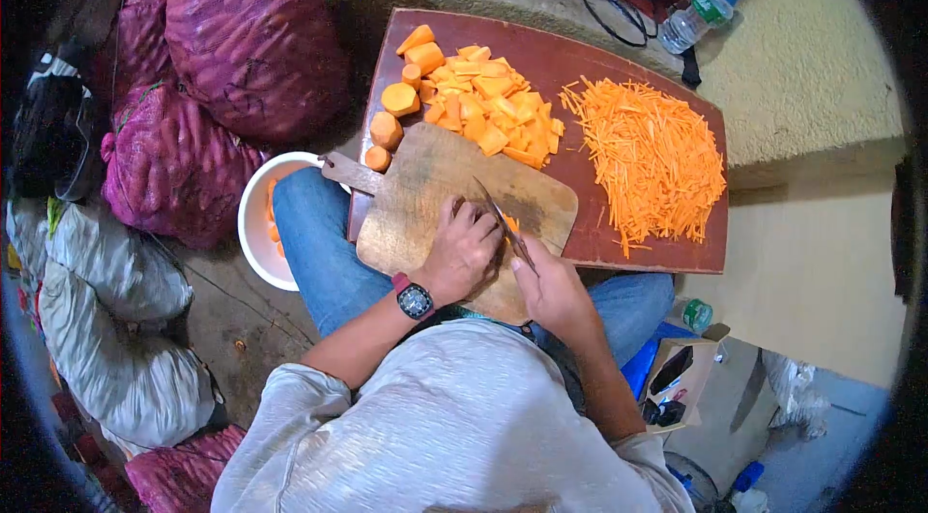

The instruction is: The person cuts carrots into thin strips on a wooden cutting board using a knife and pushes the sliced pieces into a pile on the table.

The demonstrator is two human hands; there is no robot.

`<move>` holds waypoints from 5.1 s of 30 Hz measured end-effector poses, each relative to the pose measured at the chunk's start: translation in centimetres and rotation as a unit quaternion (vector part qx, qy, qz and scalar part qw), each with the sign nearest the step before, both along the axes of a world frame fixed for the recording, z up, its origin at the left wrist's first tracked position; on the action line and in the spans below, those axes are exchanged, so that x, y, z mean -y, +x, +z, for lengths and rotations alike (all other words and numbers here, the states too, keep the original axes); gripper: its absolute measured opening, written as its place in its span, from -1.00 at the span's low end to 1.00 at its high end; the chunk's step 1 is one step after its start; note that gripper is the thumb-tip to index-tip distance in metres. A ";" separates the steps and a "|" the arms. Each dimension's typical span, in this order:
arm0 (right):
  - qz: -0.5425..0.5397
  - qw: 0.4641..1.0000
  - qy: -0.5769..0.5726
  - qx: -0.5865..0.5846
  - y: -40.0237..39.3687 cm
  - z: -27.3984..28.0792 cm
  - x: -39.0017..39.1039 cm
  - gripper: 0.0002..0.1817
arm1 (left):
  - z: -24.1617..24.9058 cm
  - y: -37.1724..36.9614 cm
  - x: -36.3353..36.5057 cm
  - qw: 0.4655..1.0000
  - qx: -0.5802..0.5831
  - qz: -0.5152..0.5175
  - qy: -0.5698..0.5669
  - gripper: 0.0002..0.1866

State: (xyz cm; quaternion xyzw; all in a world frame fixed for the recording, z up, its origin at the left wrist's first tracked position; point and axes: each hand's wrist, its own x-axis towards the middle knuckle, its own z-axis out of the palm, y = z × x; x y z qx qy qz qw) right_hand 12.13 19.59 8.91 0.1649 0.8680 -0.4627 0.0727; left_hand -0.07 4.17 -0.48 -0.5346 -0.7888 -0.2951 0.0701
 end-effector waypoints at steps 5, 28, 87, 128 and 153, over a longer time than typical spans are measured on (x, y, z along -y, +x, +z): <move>-0.005 0.999 -0.005 -0.038 0.8 -0.5 0.1 -0.63 | -0.8 0.0 0.2 1.000 0.018 0.004 -0.013 -0.63; -0.154 0.985 0.058 -0.049 3.7 -1.6 -9.5 -0.65 | 0.0 -1.1 -0.6 0.981 0.086 0.121 0.126 -0.91; -0.076 0.993 -0.033 -0.086 4.5 -1.1 -3.3 -0.66 | 2.3 -1.9 -2.3 1.000 -0.010 -0.027 0.005 -0.77; 0.003 0.996 0.024 0.086 5.0 1.9 -1.2 -0.63 | 0.0 0.6 -1.2 0.997 0.017 -0.073 0.005 -0.71; -0.032 0.997 0.036 0.053 3.2 0.0 -0.8 -0.65 | 0.7 0.7 -1.2 0.996 0.054 -0.073 -0.001 -0.66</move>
